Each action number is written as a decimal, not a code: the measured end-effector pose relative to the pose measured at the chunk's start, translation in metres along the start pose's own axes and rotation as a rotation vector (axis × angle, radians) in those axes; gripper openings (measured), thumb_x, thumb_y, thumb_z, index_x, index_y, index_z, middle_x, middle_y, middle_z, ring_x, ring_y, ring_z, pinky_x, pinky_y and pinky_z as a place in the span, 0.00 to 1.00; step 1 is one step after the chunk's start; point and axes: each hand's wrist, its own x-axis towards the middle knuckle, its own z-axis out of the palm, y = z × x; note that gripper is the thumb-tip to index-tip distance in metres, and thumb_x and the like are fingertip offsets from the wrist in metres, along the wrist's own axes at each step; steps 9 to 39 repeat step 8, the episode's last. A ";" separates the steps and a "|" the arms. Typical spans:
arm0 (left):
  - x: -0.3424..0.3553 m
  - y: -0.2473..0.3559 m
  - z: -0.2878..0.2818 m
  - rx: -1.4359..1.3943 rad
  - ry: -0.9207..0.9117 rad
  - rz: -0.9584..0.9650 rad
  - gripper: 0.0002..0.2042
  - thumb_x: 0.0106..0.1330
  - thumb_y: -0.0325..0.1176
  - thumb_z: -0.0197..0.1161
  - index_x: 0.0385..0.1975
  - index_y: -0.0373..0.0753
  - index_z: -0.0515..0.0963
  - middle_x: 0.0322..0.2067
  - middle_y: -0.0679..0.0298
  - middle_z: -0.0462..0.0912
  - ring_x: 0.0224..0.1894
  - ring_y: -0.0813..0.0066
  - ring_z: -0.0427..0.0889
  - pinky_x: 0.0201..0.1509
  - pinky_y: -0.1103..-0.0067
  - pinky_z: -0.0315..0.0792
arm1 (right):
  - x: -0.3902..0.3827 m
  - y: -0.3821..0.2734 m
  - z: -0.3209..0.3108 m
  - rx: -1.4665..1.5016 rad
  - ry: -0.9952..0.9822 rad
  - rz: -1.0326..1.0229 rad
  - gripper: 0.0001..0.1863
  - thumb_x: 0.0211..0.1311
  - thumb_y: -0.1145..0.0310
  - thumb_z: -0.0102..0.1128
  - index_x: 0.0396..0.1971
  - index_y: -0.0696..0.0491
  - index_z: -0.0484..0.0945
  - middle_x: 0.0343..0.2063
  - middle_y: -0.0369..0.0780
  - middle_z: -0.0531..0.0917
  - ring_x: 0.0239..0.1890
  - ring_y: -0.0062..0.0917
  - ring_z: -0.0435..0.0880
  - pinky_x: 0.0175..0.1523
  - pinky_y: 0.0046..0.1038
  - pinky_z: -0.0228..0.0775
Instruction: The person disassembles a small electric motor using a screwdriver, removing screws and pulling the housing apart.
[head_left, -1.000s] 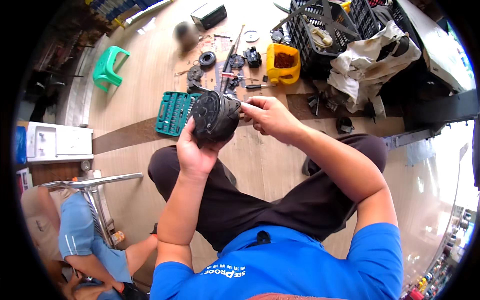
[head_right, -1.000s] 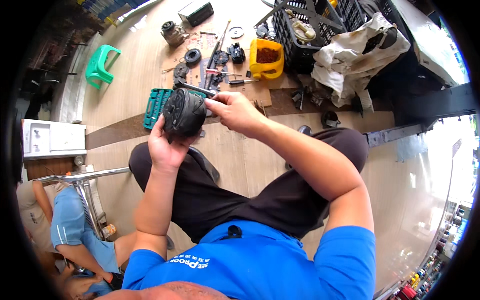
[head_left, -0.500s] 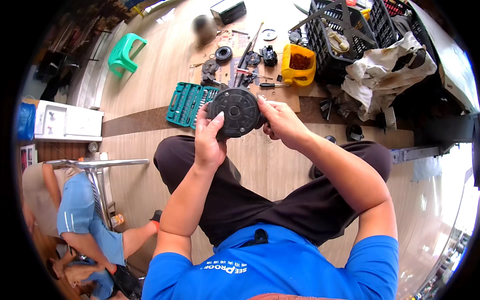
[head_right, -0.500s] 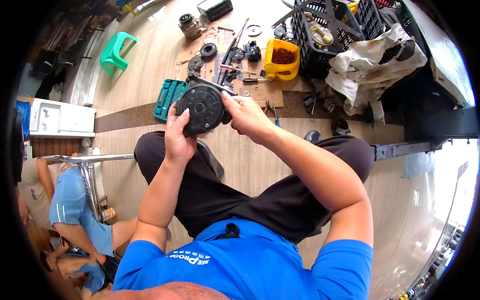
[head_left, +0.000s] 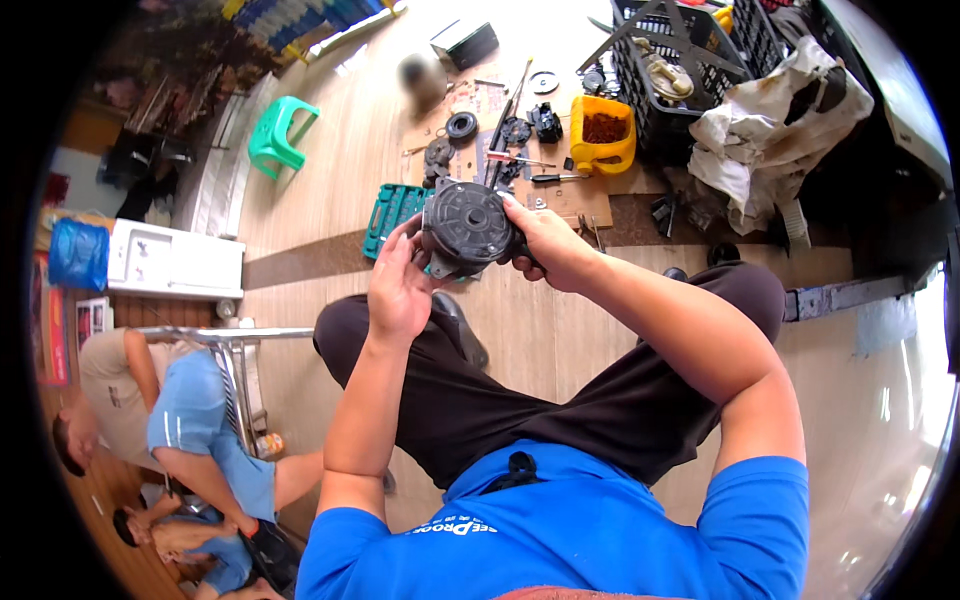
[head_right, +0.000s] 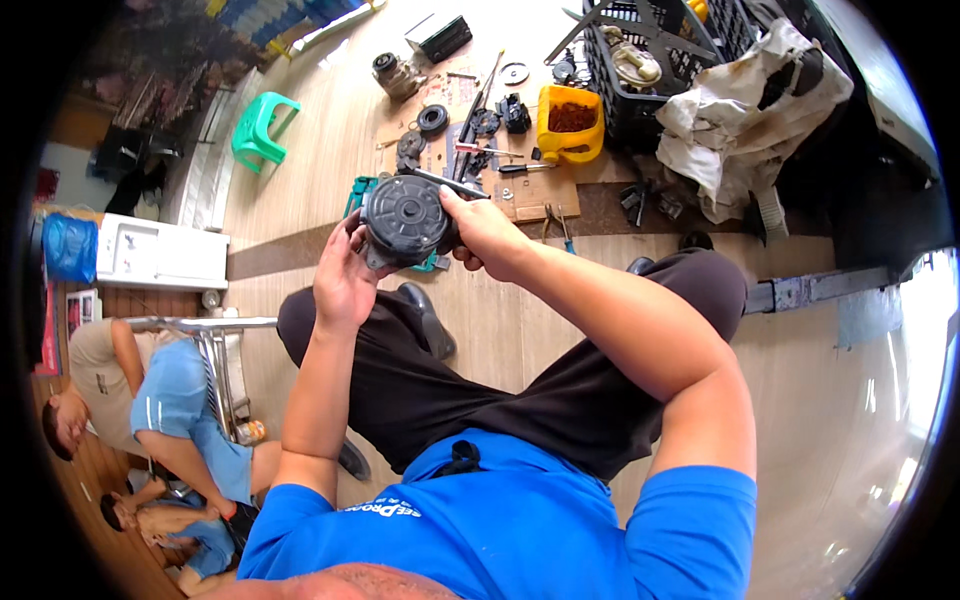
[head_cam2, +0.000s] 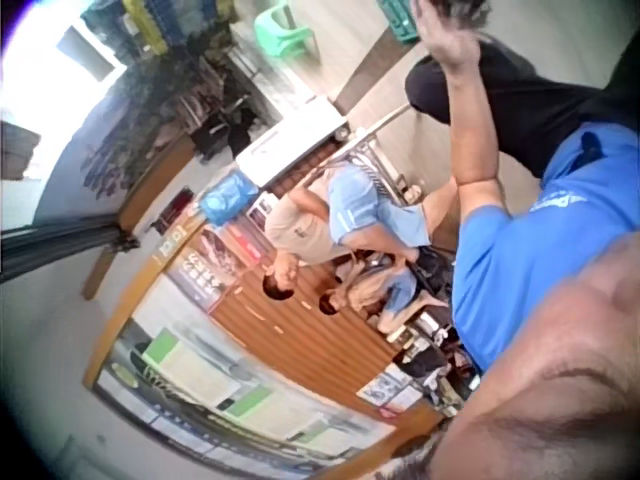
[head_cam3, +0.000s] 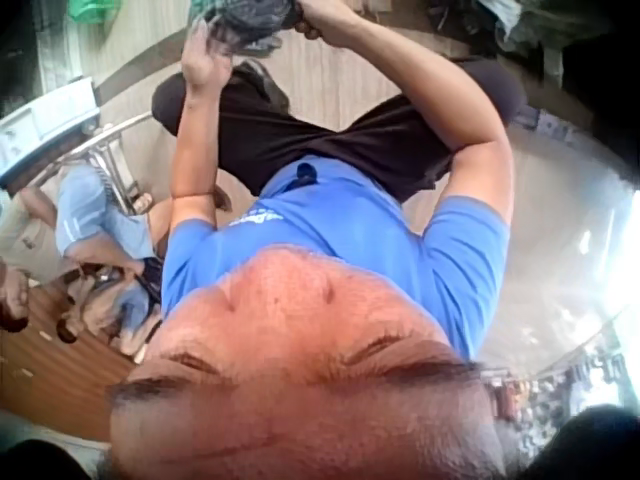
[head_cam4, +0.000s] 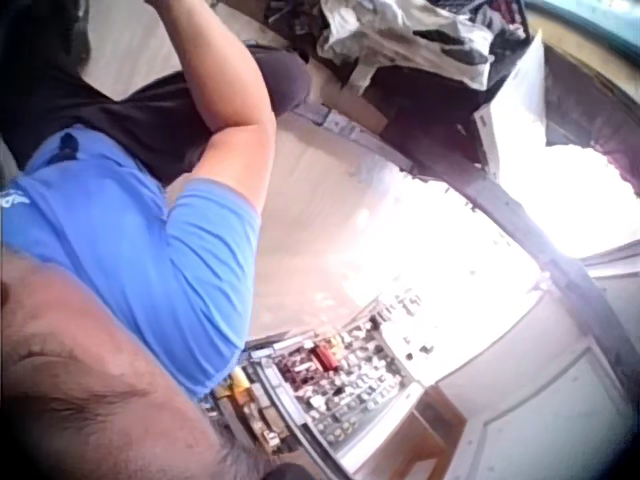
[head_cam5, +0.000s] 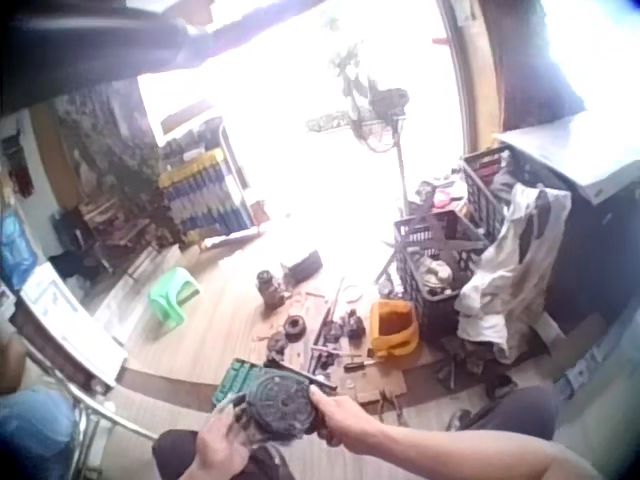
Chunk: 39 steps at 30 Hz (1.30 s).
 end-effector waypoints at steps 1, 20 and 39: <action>0.006 0.003 0.001 0.083 -0.019 0.020 0.20 0.77 0.32 0.52 0.65 0.33 0.65 0.56 0.56 0.78 0.54 0.67 0.82 0.55 0.67 0.81 | -0.001 -0.002 -0.005 0.068 -0.028 -0.008 0.25 0.77 0.43 0.44 0.31 0.49 0.75 0.19 0.36 0.76 0.15 0.19 0.68 0.17 0.23 0.56; 0.056 -0.027 -0.006 0.320 -0.071 0.133 0.23 0.75 0.31 0.60 0.67 0.32 0.67 0.60 0.56 0.77 0.61 0.68 0.78 0.69 0.72 0.68 | -0.001 -0.001 -0.028 0.346 -0.099 0.093 0.23 0.76 0.41 0.40 0.37 0.45 0.74 0.23 0.38 0.80 0.15 0.20 0.69 0.15 0.22 0.54; 0.056 -0.027 -0.006 0.320 -0.071 0.133 0.23 0.75 0.31 0.60 0.67 0.32 0.67 0.60 0.56 0.77 0.61 0.68 0.78 0.69 0.72 0.68 | -0.001 -0.001 -0.028 0.346 -0.099 0.093 0.23 0.76 0.41 0.40 0.37 0.45 0.74 0.23 0.38 0.80 0.15 0.20 0.69 0.15 0.22 0.54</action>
